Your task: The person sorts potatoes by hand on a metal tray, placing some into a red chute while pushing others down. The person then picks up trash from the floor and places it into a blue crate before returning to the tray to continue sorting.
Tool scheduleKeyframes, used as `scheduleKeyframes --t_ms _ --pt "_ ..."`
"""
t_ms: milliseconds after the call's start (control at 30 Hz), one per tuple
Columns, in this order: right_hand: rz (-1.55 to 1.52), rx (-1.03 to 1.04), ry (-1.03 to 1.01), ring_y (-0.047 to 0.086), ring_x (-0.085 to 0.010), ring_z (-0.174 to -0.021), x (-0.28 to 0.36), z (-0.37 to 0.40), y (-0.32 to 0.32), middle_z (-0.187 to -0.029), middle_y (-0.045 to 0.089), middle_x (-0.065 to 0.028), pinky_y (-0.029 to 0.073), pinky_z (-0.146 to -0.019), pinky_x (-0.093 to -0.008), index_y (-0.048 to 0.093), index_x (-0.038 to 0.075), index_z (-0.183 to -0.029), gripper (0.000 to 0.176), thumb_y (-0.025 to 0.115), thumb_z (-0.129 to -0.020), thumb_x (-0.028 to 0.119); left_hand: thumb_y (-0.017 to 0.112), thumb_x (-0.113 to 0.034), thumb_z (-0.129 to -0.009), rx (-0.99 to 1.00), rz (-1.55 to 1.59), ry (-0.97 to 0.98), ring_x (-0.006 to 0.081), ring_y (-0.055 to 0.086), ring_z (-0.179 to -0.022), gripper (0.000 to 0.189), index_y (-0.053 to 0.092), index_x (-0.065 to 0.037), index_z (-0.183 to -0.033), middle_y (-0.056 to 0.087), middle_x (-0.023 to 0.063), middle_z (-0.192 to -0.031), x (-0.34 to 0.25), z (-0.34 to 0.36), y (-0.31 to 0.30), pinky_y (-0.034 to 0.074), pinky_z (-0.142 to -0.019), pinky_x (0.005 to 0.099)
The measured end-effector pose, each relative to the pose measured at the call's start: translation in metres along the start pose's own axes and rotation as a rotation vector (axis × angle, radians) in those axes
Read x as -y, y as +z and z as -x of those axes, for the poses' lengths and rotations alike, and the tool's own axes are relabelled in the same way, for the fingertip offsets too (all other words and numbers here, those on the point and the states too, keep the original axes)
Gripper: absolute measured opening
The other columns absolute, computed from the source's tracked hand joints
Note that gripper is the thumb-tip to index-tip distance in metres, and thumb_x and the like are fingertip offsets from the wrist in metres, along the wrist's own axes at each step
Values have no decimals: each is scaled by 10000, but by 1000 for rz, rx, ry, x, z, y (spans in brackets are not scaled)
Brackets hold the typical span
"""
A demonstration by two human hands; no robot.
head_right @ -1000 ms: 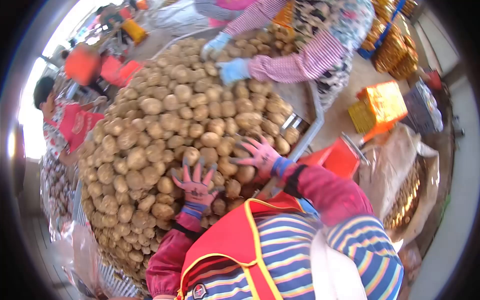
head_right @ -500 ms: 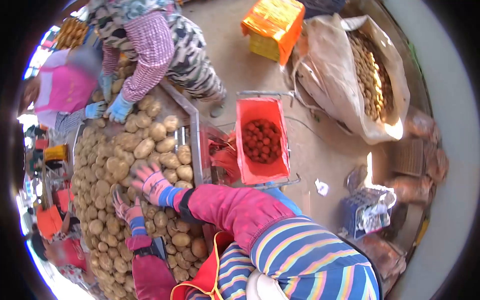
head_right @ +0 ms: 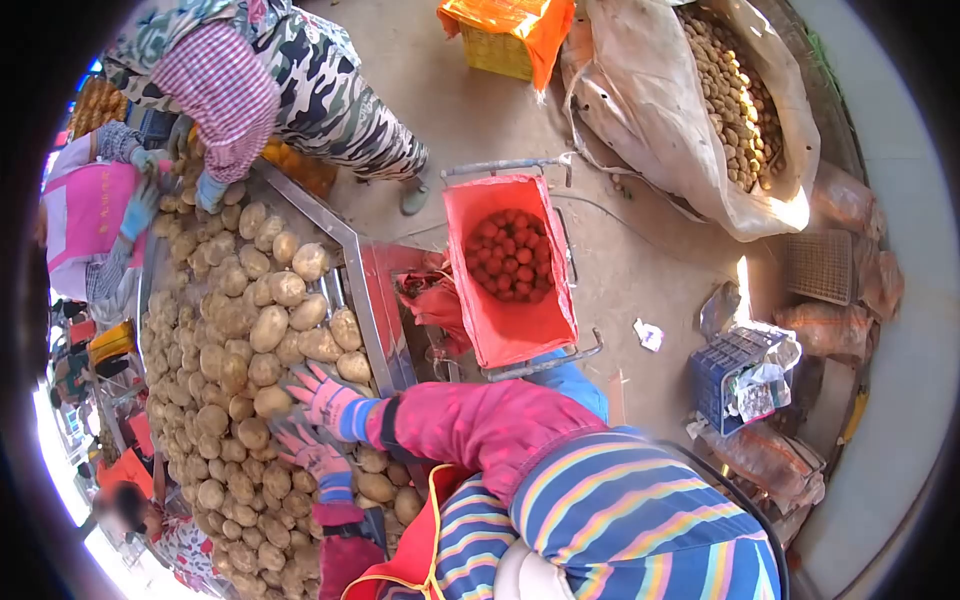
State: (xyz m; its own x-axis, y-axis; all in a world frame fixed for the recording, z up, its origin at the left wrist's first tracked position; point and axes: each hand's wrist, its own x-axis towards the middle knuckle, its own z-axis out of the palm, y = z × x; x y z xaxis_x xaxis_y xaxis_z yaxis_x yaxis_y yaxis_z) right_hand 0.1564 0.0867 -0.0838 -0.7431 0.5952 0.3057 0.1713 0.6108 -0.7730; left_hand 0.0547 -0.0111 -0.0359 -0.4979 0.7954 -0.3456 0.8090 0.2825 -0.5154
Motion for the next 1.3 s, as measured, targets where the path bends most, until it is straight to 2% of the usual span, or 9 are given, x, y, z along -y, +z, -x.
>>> scheduleKeyframes --t_ms 133,233,300,500,567,633,833,933,1300 --pt "167 45 -20 228 -431 -1348 -6 -51 11 -1417 352 -160 107 -1110 -613 596 273 -1181 430 567 -752 277 416 -325 -910 -419 301 78 333 85 -1423 675 161 -39 -1465 135 187 -1524 35 -53 56 5 -1113 599" --pt "176 185 64 200 -448 -1355 -6 -87 -5 -1446 319 -159 83 -1109 -621 612 288 -1173 385 549 -794 310 368 -349 -955 -500 1338 98 278 157 -1417 637 154 -35 -1465 147 157 -1532 55 -97 95 68 -1133 542" --pt "196 165 77 192 -459 -1356 -16 -109 3 -1455 307 -157 74 -1105 -628 607 291 -1189 376 528 -822 324 359 -375 -982 -322 -172 -167 257 221 -1399 612 198 -20 -1454 192 143 -1528 53 -109 71 147 -1141 447" --pt "-22 69 300 142 -499 -1362 -6 -148 26 -1504 231 -165 51 -1097 -625 613 289 -1201 373 419 -903 402 403 -345 -984 -408 984 -99 313 230 -1386 577 276 4 -1426 277 190 -1483 78 -89 14 174 -1140 399" --pt "-90 -172 286 173 -508 -1350 10 -136 51 -1460 292 -221 67 -1096 -626 609 239 -1183 369 410 -899 368 439 -357 -930 -514 891 29 380 218 -1376 662 216 -15 -1452 265 209 -1479 39 -22 -18 158 -1132 487" --pt "-126 5 41 228 -504 -1335 32 -68 -9 -1405 355 -272 95 -1093 -632 610 150 -1080 323 427 -875 320 516 -438 -872 -565 760 115 409 201 -1375 772 213 -31 -1454 257 217 -1479 29 44 3 112 -1132 530" --pt "156 153 -314 500 -296 -973 -5 25 -60 -927 510 -93 371 -882 -449 588 148 -797 205 562 -656 294 672 -478 -659 -186 335 448 376 272 -1349 810 439 -100 -1336 355 172 -1426 1 129 6 79 -1101 628" --pt "344 288 -400 395 -300 -1248 -31 32 -67 -1226 517 -88 311 -1025 -473 611 144 -1066 407 638 -724 361 687 -426 -666 -224 415 326 357 312 -1326 718 498 -140 -1297 413 136 -1393 -11 116 1 74 -1103 613" --pt "571 194 -365 435 -300 -1242 -21 31 -73 -1257 534 -106 299 -1067 -445 594 136 -1135 430 625 -754 332 715 -431 -633 -505 713 398 419 352 -1253 641 584 -181 -1209 418 206 -1315 -18 206 75 170 -1053 627"
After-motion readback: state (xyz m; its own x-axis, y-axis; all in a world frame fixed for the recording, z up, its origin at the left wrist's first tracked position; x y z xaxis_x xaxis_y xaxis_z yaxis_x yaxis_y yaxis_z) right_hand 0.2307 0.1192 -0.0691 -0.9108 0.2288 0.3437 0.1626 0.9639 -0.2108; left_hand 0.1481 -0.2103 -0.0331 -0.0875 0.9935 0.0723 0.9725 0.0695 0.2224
